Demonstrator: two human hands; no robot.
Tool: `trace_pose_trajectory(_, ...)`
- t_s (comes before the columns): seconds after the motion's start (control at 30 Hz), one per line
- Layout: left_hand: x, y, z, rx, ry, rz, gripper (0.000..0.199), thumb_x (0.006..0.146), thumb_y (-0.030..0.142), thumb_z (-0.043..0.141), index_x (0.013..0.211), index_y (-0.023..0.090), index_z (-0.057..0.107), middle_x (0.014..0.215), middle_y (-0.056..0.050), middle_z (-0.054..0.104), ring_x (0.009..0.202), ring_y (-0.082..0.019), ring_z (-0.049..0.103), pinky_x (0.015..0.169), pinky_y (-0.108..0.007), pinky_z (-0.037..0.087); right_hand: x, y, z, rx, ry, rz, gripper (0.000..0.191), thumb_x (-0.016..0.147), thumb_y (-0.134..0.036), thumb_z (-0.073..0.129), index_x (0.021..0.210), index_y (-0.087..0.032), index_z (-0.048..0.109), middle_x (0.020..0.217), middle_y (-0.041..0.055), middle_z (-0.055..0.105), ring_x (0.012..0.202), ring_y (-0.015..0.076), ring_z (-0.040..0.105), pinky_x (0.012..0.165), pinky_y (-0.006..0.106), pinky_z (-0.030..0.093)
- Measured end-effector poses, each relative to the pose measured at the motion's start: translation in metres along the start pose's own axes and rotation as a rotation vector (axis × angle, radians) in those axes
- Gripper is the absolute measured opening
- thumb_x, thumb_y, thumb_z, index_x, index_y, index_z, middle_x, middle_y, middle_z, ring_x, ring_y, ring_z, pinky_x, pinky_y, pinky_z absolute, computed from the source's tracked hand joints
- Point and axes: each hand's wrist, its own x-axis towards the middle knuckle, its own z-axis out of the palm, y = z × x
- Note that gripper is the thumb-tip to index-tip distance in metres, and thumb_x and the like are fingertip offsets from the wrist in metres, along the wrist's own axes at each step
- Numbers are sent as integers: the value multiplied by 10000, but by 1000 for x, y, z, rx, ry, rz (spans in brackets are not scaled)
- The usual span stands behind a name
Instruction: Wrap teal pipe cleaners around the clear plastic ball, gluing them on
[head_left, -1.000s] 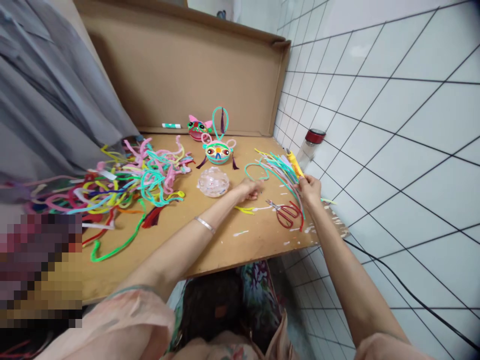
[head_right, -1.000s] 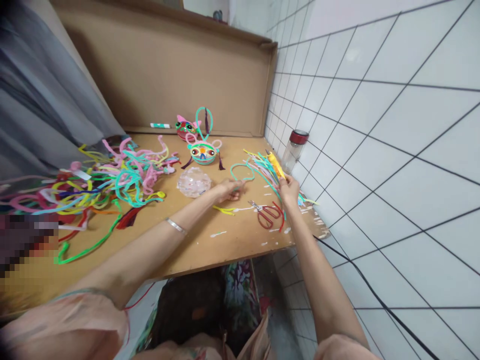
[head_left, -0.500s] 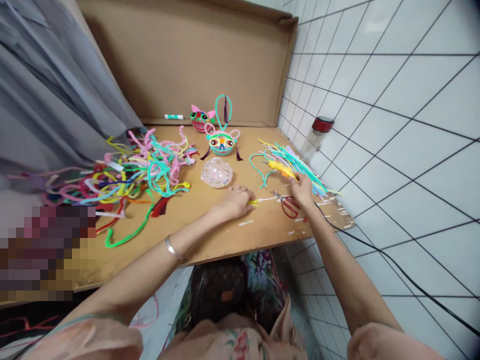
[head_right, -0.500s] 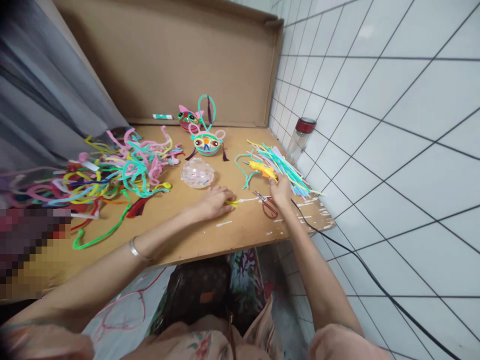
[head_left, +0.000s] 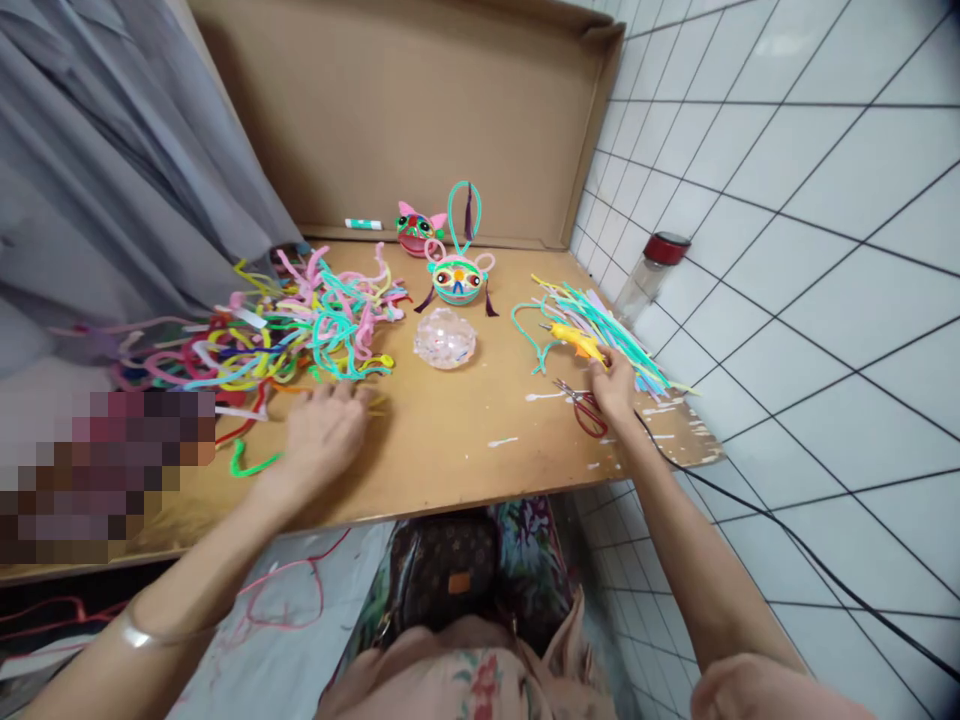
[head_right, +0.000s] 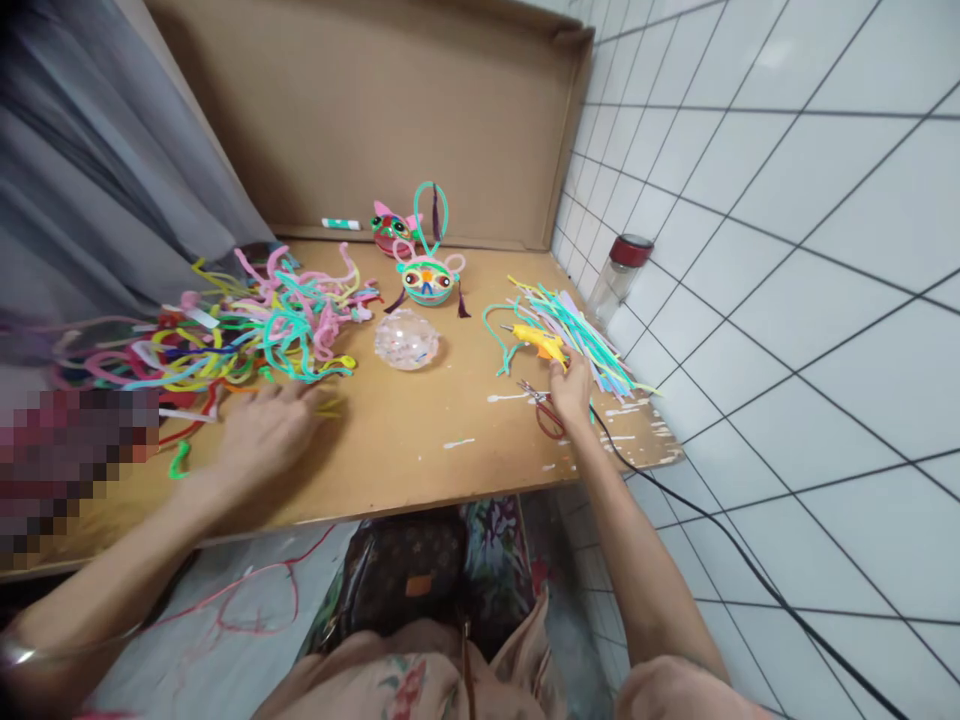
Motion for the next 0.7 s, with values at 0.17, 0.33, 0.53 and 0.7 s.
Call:
trace_pose_trajectory(0.17, -3, 67, -5, -75, 22, 232, 443, 978, 297, 416, 1336, 77, 556, 1396, -214, 575, 1292, -322, 539, 1065, -455, 432, -5, 4, 9, -1, 25, 8, 413, 808, -342, 499, 1132, -149, 668, 1092, 139, 693, 950, 259, 592, 937, 460, 466)
trace_pose_trajectory(0.33, -17, 150, 29, -318, -183, 706, 749, 950, 617, 439, 1518, 136, 350, 1604, -165, 347, 1493, -294, 328, 1215, -453, 253, -13, 0, 7, -17, 22, -30, 410, 808, -340, 493, 1133, -148, 653, 1129, 146, 679, 995, 261, 591, 970, 465, 454)
trace_pose_trajectory(0.53, -14, 103, 39, -230, -221, 498, 813, 969, 642, 327, 1529, 51, 330, 1608, -216, 294, 1506, -324, 291, 1215, -474, 259, -19, 3, -5, -32, 20, -54, 401, 803, -329, 476, 1119, -143, 640, 1118, 156, 680, 1002, 274, 598, 967, 471, 456)
trace_pose_trajectory(0.7, -10, 57, 24, -1, -73, 87, 672, 953, 518, 475, 1403, 20, 507, 1495, -274, 466, 1400, -429, 427, 1140, -607, 310, -20, 10, -13, -34, 24, -52, 379, 775, -323, 491, 1085, -156, 634, 1102, 146, 665, 995, 273, 583, 965, 475, 447)
